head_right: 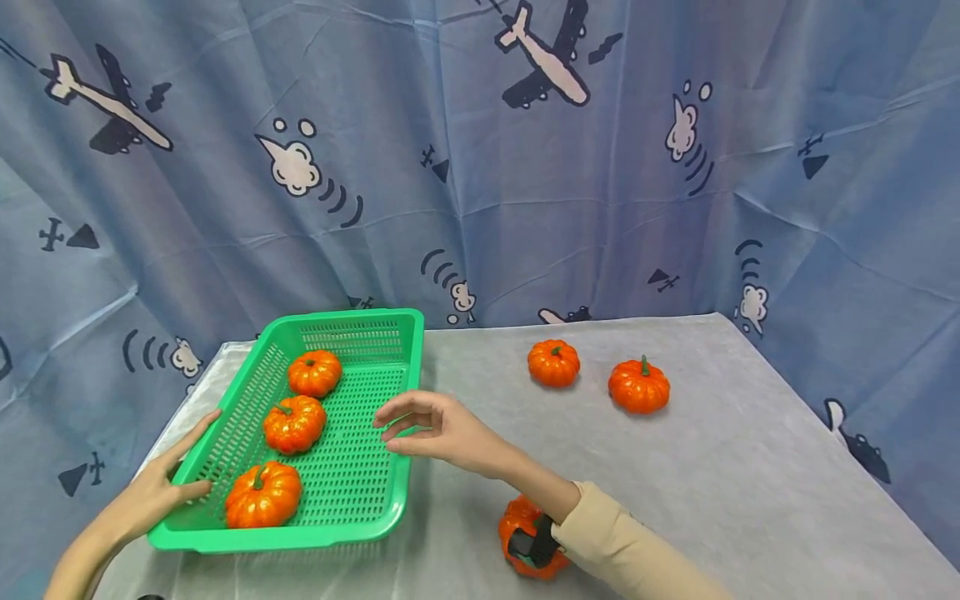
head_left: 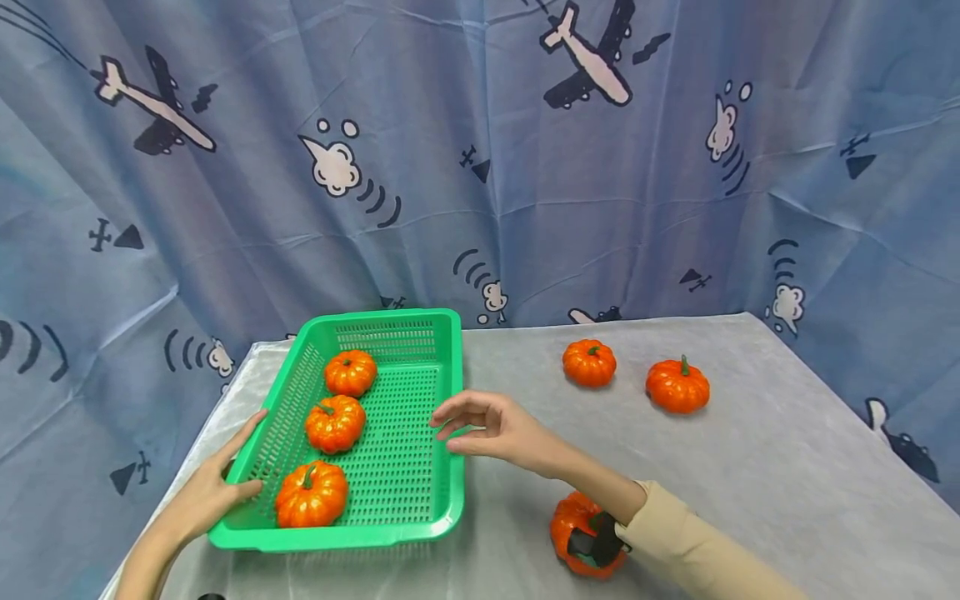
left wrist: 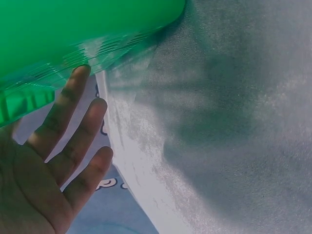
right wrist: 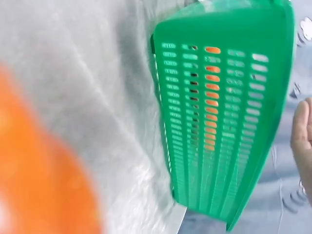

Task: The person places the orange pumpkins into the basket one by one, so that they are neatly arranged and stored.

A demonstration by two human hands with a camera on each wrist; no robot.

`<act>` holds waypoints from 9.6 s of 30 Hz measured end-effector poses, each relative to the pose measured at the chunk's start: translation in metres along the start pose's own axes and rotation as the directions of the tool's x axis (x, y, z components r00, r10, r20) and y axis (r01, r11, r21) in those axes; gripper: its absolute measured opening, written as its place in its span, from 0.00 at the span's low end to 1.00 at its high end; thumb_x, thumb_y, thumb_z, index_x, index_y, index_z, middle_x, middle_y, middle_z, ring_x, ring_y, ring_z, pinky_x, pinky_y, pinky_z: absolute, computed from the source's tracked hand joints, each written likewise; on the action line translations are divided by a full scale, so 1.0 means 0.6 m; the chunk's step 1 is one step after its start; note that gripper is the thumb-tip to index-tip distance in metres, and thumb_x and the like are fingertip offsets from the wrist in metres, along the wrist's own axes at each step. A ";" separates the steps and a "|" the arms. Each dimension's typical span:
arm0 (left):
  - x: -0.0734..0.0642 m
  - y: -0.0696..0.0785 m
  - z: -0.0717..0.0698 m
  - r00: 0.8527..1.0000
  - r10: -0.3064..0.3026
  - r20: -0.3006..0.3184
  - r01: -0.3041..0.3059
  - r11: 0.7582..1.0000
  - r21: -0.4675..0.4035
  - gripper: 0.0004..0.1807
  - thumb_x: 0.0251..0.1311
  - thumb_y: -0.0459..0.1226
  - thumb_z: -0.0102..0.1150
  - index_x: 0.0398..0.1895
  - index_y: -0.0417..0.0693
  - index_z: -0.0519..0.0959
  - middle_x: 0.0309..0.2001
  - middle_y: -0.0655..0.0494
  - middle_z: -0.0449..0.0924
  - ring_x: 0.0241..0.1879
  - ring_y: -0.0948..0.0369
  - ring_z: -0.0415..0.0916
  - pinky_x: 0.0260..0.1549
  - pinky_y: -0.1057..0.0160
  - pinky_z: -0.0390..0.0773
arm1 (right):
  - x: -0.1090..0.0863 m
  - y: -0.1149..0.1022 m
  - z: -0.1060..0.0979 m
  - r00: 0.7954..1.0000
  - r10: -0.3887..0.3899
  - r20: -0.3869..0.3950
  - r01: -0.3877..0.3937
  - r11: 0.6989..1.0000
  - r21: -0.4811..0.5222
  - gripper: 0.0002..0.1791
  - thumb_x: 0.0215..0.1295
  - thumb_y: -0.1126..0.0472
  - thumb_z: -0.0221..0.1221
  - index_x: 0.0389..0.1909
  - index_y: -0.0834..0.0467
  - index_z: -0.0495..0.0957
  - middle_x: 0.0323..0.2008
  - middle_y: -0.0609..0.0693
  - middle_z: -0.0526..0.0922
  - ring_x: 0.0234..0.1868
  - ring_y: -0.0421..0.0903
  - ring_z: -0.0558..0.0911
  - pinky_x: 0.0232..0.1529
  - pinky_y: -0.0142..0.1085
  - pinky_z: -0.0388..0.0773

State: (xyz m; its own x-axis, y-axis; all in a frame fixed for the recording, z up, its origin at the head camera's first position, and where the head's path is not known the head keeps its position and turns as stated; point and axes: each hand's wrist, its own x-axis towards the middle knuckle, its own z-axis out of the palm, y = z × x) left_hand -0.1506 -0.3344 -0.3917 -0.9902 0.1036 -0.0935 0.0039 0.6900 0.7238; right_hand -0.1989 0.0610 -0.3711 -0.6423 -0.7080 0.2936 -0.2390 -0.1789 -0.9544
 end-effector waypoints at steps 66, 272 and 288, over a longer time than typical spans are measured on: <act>0.003 -0.002 -0.001 0.999 0.053 -0.007 -0.052 0.998 0.033 0.53 0.53 0.31 0.60 0.77 0.58 0.40 0.67 0.23 0.52 0.46 0.42 0.76 0.35 0.53 0.75 | -0.225 0.065 -0.099 0.926 0.337 0.171 -0.315 0.938 -0.143 0.35 0.51 0.65 0.68 0.61 0.56 0.66 0.54 0.54 0.75 0.53 0.46 0.75 0.54 0.35 0.71; 0.003 0.010 -0.006 1.000 0.022 -0.018 -0.021 0.997 0.070 0.52 0.52 0.31 0.60 0.77 0.56 0.41 0.65 0.24 0.56 0.46 0.43 0.76 0.37 0.53 0.74 | -0.388 -0.047 -0.489 0.861 0.374 -0.346 -0.444 0.884 -0.148 0.32 0.70 0.74 0.47 0.74 0.60 0.53 0.61 0.30 0.71 0.59 0.28 0.72 0.51 0.24 0.71; 0.001 0.004 0.000 0.999 0.024 -0.039 -0.022 0.998 0.051 0.52 0.51 0.31 0.61 0.77 0.56 0.43 0.62 0.23 0.61 0.43 0.46 0.77 0.36 0.55 0.74 | -0.390 0.014 -0.500 0.867 0.469 -0.170 -0.486 0.871 -0.077 0.41 0.69 0.74 0.48 0.77 0.51 0.41 0.60 0.19 0.63 0.58 0.23 0.68 0.51 0.26 0.72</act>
State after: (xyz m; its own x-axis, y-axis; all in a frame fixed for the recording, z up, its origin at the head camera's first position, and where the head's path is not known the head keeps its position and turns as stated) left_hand -0.1512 -0.3327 -0.3899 -0.9946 0.0918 -0.0489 0.0328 0.7231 0.6900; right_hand -0.2694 0.4302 -0.4317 -0.7927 -0.5813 -0.1835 0.0476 0.2410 -0.9694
